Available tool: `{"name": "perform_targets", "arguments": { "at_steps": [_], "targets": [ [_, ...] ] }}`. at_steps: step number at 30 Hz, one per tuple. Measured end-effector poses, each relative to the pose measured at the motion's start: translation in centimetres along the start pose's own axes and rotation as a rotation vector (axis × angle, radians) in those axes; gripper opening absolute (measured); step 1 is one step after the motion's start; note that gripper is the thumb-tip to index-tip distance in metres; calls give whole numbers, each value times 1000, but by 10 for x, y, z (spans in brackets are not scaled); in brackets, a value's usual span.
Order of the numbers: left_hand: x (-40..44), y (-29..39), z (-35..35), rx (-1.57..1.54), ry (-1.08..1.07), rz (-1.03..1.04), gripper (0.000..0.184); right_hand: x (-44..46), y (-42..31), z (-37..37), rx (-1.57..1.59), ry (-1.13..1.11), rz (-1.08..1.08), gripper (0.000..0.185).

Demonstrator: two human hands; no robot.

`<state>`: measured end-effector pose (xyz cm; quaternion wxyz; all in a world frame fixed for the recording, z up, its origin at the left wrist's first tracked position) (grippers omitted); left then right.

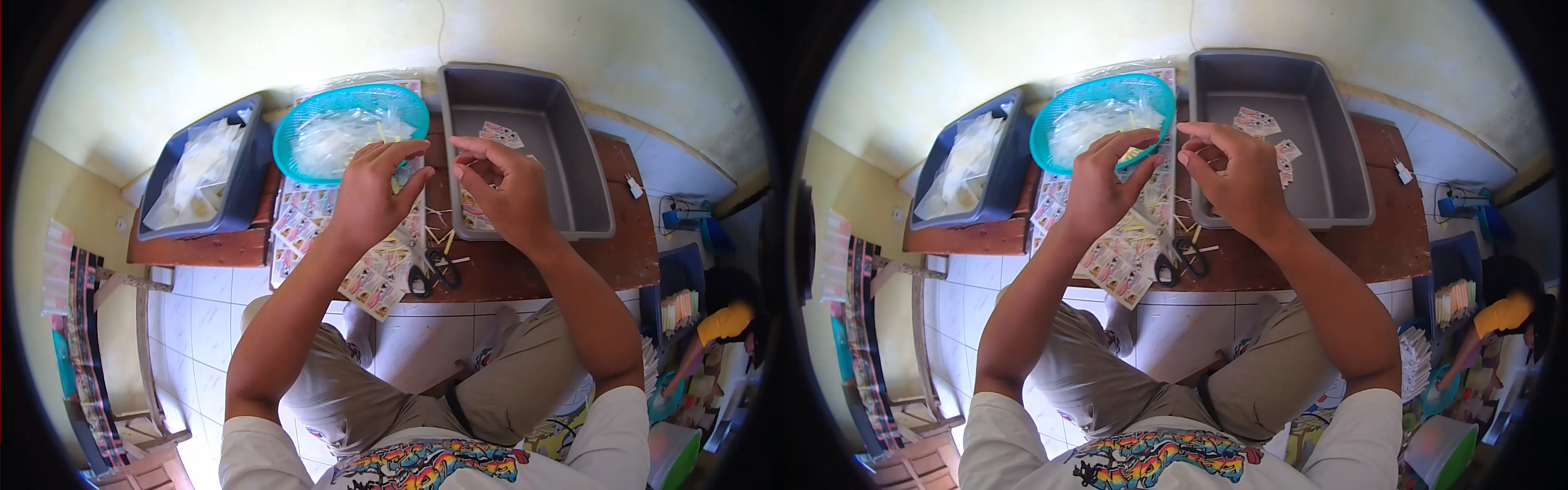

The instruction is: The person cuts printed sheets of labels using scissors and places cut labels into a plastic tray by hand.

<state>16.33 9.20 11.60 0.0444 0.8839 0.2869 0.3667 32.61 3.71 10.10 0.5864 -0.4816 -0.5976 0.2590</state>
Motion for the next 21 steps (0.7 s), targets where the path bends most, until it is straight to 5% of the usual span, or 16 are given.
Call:
{"name": "perform_targets", "arguments": {
  "at_steps": [21],
  "targets": [
    [-108,-83,-61,29,-84,-231,28,-35,26,155,16,-282,18,33]
  ]
}}
Point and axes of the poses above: each hand's wrist, its own x-axis towards the middle knuckle, its own z-axis out of the palm, y = z × x, the point moved 10 cm from there along x, towards the middle knuckle, and after that the axes turned 13 degrees about x, right-handed, at the moved point
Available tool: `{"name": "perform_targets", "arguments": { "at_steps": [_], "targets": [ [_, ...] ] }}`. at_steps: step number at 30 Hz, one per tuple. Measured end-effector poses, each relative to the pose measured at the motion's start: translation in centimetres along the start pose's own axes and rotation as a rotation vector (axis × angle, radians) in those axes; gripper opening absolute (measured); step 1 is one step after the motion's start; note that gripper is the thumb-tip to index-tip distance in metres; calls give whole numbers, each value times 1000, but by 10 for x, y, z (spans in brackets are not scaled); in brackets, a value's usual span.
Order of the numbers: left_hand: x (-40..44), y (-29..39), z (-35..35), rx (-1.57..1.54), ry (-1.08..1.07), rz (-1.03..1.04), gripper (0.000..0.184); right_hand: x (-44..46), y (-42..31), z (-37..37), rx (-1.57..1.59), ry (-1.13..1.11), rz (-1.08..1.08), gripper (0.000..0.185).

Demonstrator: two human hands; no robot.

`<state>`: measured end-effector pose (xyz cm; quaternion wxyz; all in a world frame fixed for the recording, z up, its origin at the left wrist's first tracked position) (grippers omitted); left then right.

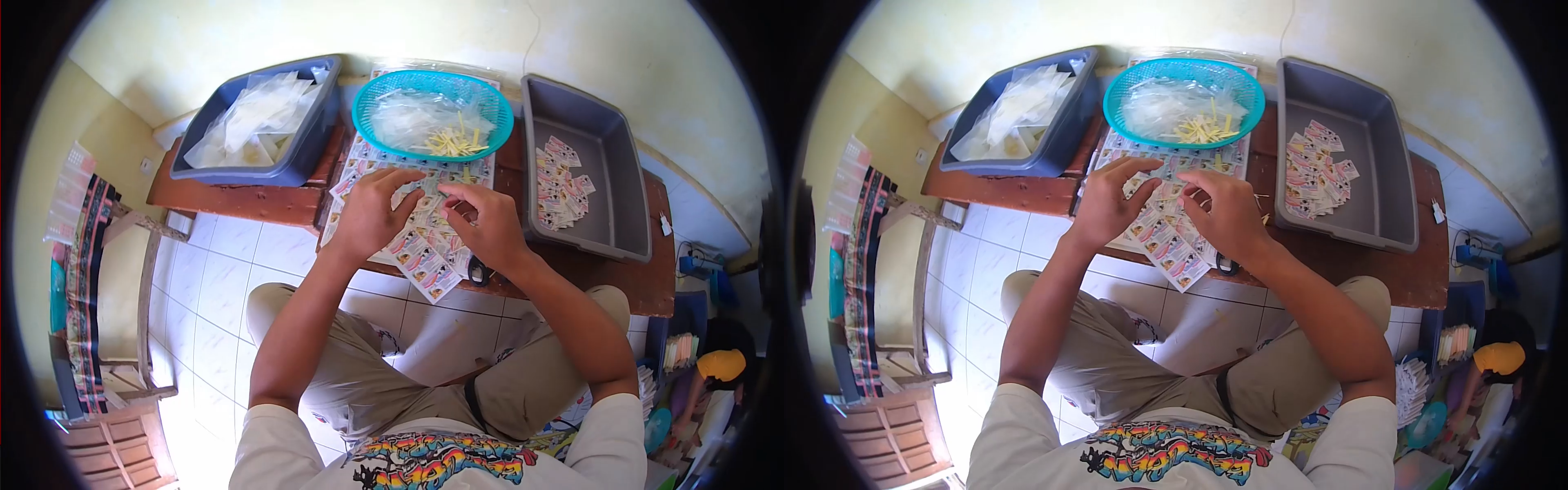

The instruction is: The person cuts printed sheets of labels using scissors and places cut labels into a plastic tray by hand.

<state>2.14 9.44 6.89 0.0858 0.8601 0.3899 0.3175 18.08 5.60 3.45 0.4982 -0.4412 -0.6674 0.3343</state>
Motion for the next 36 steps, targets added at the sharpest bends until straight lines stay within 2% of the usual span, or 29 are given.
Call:
{"name": "perform_targets", "arguments": {
  "at_steps": [5,7,11,14,16,19,32,35,36],
  "targets": [
    [-35,-36,4,23,-27,-60,27,-5,8,28,-30,-88,40,34],
    [-52,-47,12,37,-53,-68,27,-12,21,39,-75,-132,122,36],
    [-79,-53,31,39,-137,-68,30,-29,39,57,-68,-161,179,35],
    [-96,-51,43,58,-60,-38,30,-44,57,63,-163,-173,189,38],
    [-108,-54,54,59,-90,-66,32,-53,68,67,-306,-191,183,40],
    [-120,-48,64,159,-119,-47,34,-57,64,69,-314,-186,234,42],
    [-120,-43,64,191,-132,-55,34,-59,71,71,-292,-212,236,47],
    [-120,-41,64,231,-157,-43,37,-60,69,73,-292,-226,258,54],
    [-121,-40,65,252,-169,-37,39,-59,54,74,-348,-207,174,59]
  ]
}}
Point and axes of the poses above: each hand's wrist, its own x-axis towards the middle knuckle, its own z-axis out of the palm, y = z × x, the point moved 10 cm from there along x, towards the middle knuckle, and after that the axes turned 13 degrees about x, right-handed, at the moved point
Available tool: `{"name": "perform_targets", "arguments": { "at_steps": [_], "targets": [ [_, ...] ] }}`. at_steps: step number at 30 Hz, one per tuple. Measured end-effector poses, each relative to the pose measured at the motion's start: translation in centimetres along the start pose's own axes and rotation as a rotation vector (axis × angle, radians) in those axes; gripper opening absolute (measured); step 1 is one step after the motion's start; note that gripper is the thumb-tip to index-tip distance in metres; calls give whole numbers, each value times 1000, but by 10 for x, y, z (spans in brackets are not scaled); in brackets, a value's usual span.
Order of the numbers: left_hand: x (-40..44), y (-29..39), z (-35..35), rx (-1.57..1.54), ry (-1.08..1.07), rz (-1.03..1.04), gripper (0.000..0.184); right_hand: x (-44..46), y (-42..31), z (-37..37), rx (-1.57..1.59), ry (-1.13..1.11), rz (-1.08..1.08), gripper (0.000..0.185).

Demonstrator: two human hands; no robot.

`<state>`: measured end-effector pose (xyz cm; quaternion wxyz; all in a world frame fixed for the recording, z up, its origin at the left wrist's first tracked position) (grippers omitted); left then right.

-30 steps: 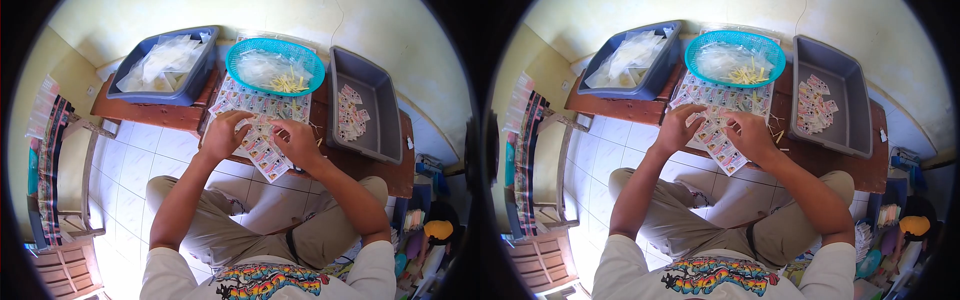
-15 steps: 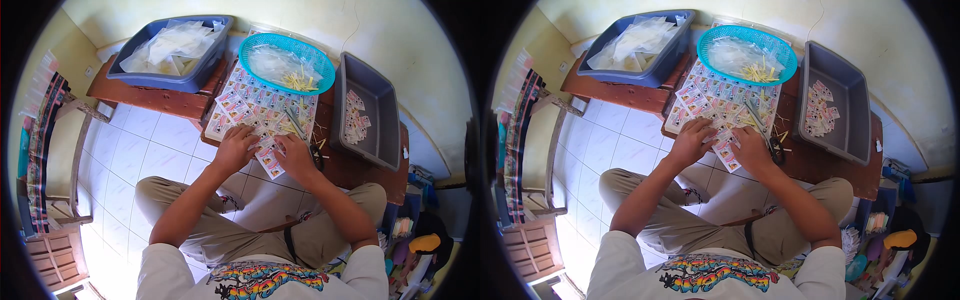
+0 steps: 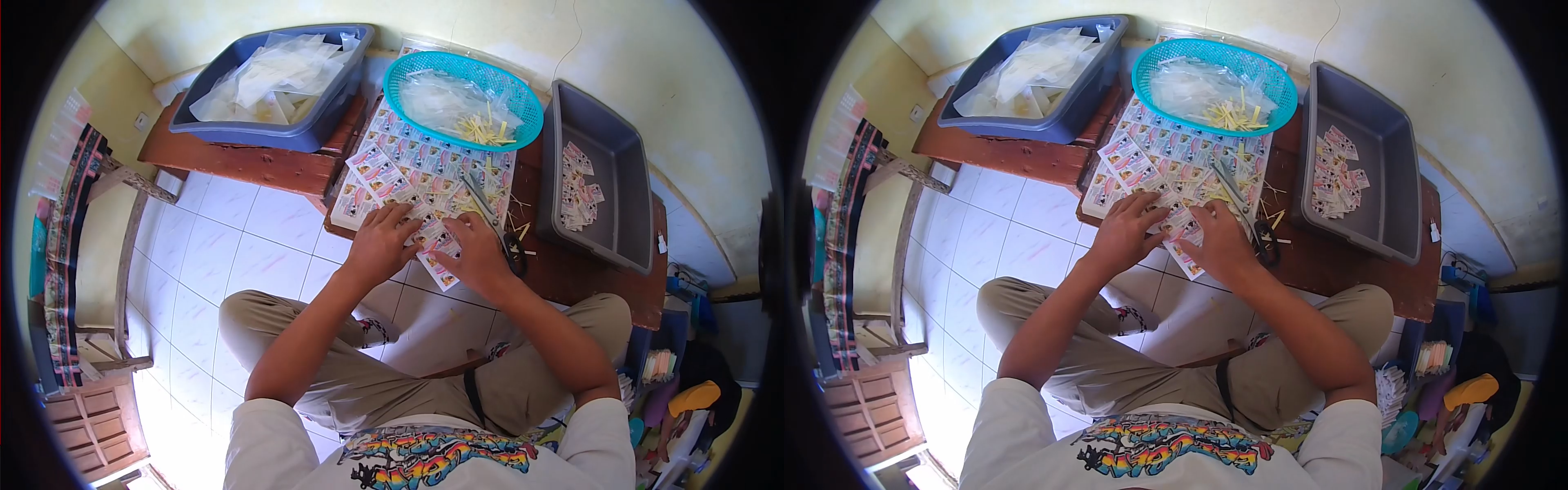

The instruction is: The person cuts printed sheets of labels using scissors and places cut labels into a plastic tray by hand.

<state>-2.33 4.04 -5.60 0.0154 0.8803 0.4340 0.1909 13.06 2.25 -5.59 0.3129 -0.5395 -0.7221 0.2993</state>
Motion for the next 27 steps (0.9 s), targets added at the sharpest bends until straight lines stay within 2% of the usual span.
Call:
{"name": "perform_targets", "arguments": {
  "at_steps": [2,4,11,17,20,22,27],
  "targets": [
    [0,0,0,22,-12,5,41,-4,-12,-1,-60,38,-73,63],
    [-1,1,1,39,-24,3,45,-6,-1,7,-114,-23,35,74],
    [0,-1,3,41,-30,-9,46,-3,5,7,-81,-39,68,76],
    [-1,-1,2,57,-24,-22,48,6,22,4,48,-66,119,70],
    [-1,-1,0,46,-21,-18,50,10,21,-2,82,-52,125,59],
    [-1,-2,1,39,-30,-18,54,10,28,-3,265,-82,289,47],
    [-1,-2,-1,34,-62,-24,60,14,20,-16,264,-36,222,40]
  ]
}}
Point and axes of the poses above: each hand's wrist, its own x-axis towards the middle knuckle, its own z-axis out of the palm, y = z × x, the point moved 10 cm from there along x, towards the middle knuckle, and after that the axes turned 13 degrees about x, right-handed, at the moved point
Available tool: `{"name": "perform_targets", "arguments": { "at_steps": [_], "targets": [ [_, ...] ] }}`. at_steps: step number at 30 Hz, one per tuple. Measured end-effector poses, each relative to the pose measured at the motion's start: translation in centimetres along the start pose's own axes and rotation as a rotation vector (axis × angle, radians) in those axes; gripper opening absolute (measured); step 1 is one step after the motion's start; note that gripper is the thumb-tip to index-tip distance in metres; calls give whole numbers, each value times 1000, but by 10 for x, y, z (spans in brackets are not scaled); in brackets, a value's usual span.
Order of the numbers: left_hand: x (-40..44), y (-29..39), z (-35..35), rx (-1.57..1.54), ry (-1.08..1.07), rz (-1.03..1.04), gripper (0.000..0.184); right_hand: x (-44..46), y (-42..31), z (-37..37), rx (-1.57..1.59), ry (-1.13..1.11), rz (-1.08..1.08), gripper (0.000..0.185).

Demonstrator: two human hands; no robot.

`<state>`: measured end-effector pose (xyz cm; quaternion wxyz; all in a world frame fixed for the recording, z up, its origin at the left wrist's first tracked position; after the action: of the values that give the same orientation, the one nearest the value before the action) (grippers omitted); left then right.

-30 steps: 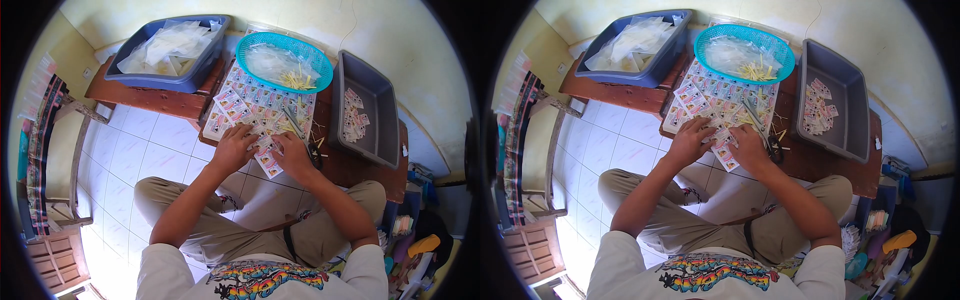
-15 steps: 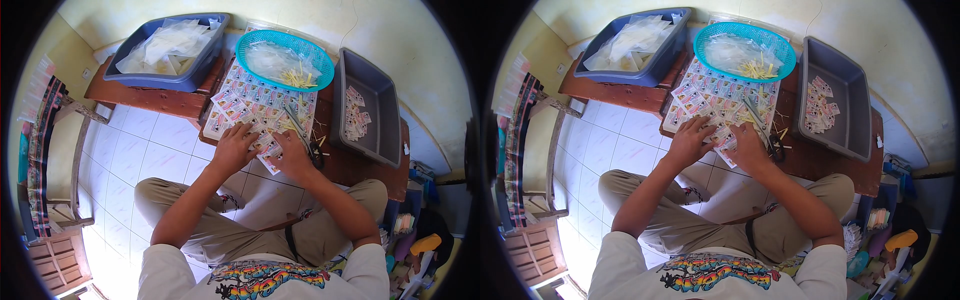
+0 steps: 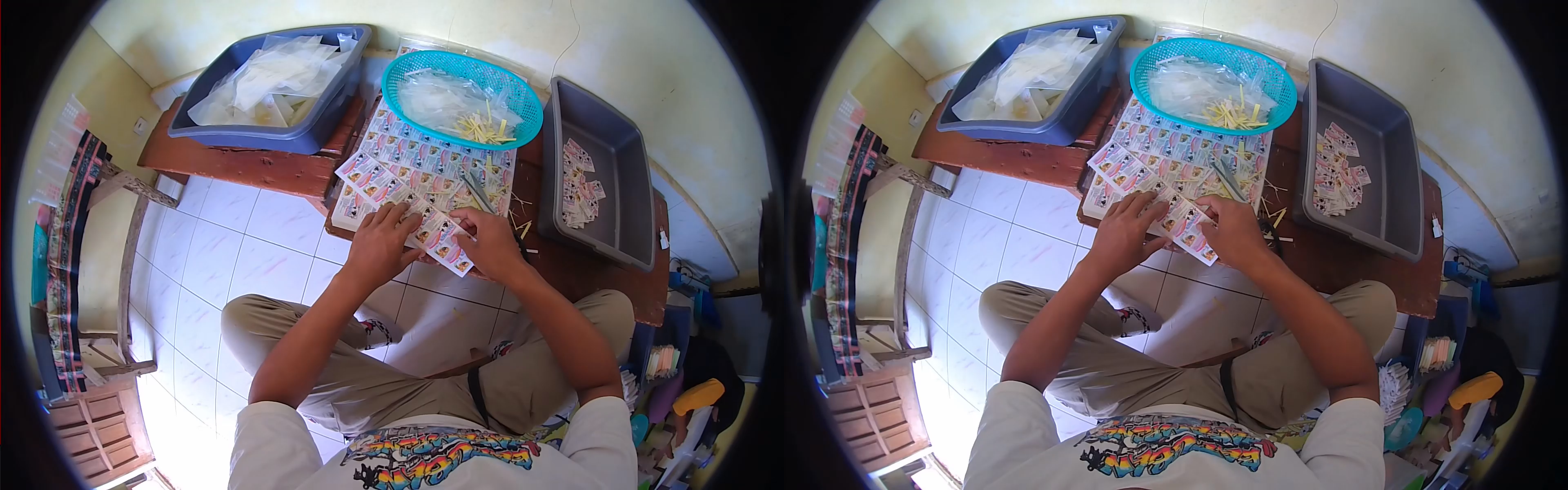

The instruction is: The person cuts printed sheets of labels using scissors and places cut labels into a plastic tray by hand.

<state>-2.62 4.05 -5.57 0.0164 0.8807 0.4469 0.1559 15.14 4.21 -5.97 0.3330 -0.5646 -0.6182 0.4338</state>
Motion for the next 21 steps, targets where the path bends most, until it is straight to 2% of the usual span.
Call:
{"name": "perform_targets", "arguments": {
  "at_steps": [8,10,13,21],
  "targets": [
    [12,9,-17,-45,38,19,70,2,-12,-11,11,13,-85,32],
    [18,25,-28,-74,50,126,78,2,-15,-18,10,51,-107,32],
    [28,43,-36,-29,56,171,84,5,-15,-26,23,79,-185,32],
    [43,54,-38,-66,90,197,81,0,-33,-57,64,140,-167,35]
  ]
}}
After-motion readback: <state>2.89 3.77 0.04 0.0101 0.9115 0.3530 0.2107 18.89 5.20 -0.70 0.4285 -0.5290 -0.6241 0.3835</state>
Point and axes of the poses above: each hand's wrist, its own x-axis towards the middle knuckle, its own z-axis out of the palm, y = z × x, the point moved 10 cm from there along x, towards the middle knuckle, and after that the axes turned 13 degrees about x, right-handed, at the moved point
